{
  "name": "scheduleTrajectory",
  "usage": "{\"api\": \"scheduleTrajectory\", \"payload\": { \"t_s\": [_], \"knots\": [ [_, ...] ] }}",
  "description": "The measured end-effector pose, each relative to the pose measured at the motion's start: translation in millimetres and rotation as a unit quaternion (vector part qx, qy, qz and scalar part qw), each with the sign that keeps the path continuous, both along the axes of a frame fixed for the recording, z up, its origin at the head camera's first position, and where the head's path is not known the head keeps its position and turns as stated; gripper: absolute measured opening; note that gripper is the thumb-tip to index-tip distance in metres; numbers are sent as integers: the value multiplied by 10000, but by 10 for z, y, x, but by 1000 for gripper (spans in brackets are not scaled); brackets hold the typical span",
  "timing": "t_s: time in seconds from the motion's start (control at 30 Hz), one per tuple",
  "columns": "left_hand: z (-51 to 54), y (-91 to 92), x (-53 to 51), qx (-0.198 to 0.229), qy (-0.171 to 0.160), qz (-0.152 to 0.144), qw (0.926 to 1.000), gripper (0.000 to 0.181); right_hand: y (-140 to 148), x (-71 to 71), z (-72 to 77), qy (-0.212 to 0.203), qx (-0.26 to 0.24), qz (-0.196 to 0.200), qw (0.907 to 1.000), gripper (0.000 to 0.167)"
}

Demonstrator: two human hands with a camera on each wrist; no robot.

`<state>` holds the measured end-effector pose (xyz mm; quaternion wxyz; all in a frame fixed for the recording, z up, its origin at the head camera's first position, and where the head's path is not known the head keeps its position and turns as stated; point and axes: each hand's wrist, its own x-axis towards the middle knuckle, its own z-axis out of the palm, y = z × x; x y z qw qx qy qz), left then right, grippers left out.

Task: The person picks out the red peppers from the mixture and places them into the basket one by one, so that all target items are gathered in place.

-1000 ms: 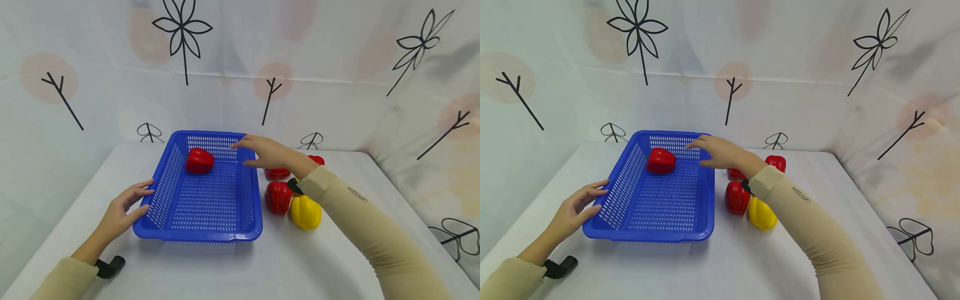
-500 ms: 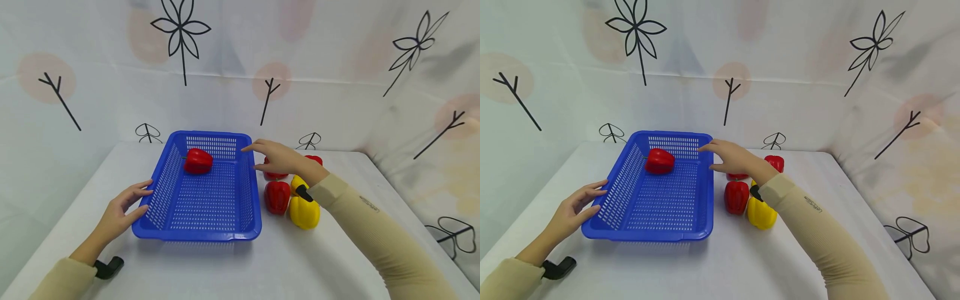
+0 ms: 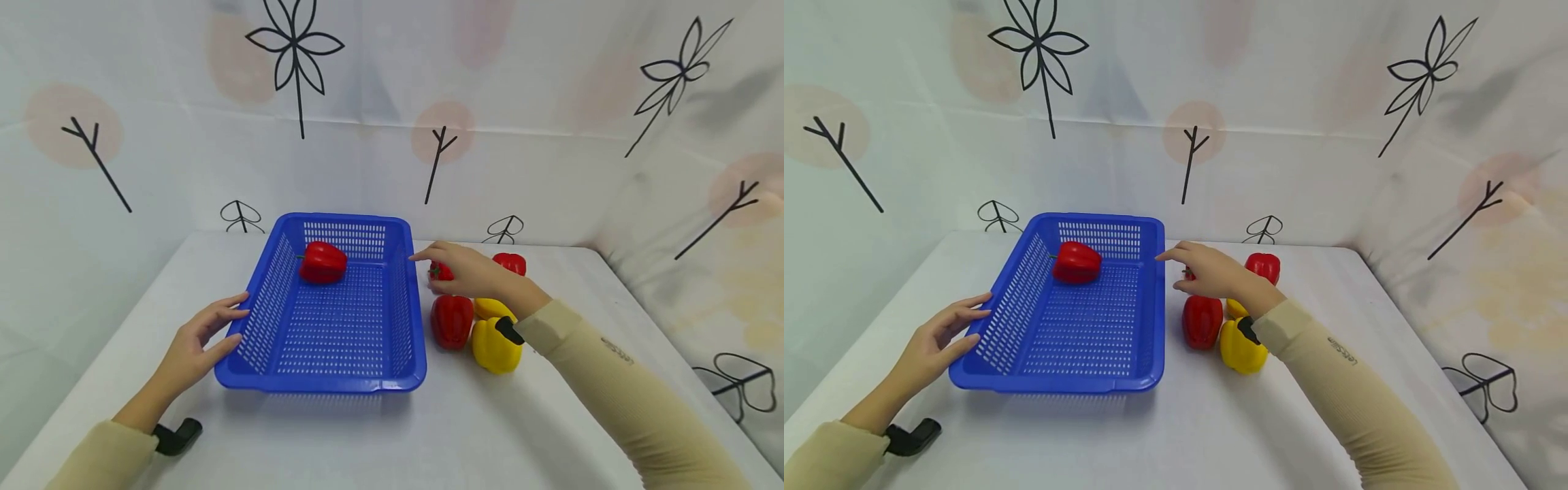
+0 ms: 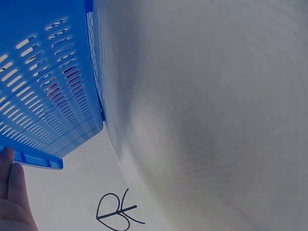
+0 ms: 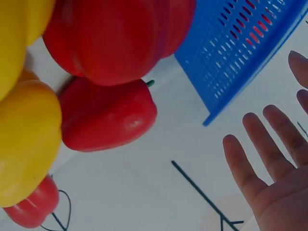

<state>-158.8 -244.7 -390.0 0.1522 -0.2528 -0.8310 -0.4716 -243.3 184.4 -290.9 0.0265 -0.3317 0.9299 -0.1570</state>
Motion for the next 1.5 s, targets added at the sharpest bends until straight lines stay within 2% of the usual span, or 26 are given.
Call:
{"api": "scheduleTrajectory", "payload": {
  "t_s": [0.27,0.5,0.63,0.73,1.2,1.37,1.5],
  "knots": [
    [-2,-3,8,-10,3,8,10000,35,90,38,-146,-17,-126,-112,9999,49],
    [-6,0,-1,11,10,-13,10000,34,153,110,-224,-261,-143,-306,9991,48],
    [-11,0,-5,1,-7,-15,10000,35,182,139,-263,-131,-206,-270,9993,46],
    [-15,-3,-9,1,-12,1,10000,35,205,161,-300,-65,-100,-346,9993,45],
    [1,0,4,-64,17,34,10000,35,286,242,-397,-371,52,-728,9966,45],
    [12,9,7,-42,9,16,10000,35,295,251,-414,-461,213,-664,9965,42],
    [18,9,9,-23,1,24,10000,34,311,240,-429,-615,132,-480,9969,43]
  ]
}}
